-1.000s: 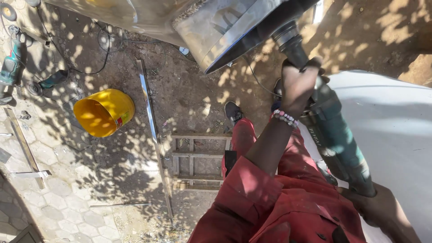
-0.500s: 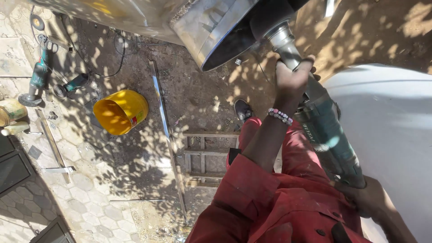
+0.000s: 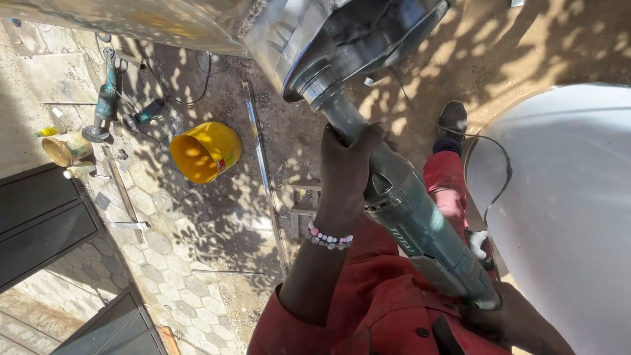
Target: Polishing the exterior surface of a large stainless steel tank using a handheld power polisher.
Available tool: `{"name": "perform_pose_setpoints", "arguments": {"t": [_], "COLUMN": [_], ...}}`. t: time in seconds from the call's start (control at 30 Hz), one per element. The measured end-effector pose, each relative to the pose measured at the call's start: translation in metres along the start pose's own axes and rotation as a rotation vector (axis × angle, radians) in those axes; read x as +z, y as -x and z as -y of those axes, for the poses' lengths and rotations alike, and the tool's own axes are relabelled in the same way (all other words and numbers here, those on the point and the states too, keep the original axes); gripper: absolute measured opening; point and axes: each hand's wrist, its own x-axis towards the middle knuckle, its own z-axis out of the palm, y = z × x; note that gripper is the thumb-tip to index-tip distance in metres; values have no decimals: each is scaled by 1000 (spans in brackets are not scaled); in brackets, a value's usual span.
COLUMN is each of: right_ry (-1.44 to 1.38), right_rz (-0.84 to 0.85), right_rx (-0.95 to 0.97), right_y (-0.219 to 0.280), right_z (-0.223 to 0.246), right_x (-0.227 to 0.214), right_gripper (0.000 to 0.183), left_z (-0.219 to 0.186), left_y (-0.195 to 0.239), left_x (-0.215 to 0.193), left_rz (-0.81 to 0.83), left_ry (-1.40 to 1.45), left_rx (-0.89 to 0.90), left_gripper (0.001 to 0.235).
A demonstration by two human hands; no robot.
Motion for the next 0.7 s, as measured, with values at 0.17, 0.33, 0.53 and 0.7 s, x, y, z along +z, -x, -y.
{"name": "perform_pose_setpoints", "arguments": {"t": [0.17,0.33,0.53,0.7], "right_ry": [-17,-89,11,16], "right_rz": [79,-33,-6,12], "right_rx": [0,-6,37,3], "right_y": [34,-19,-25,-13], "right_z": [39,-27,-40,-20], "right_x": [8,-2,-7,16], "right_gripper": [81,27,55,64], "left_z": [12,66,36,38], "left_y": [-17,-65,-4,-15], "left_x": [-4,14,2,-1], "left_rz": [98,46,82,50], "left_ry": [97,0,95,185], "left_rx": [-43,-66,-49,-50], "left_gripper": [35,19,17,33]}}
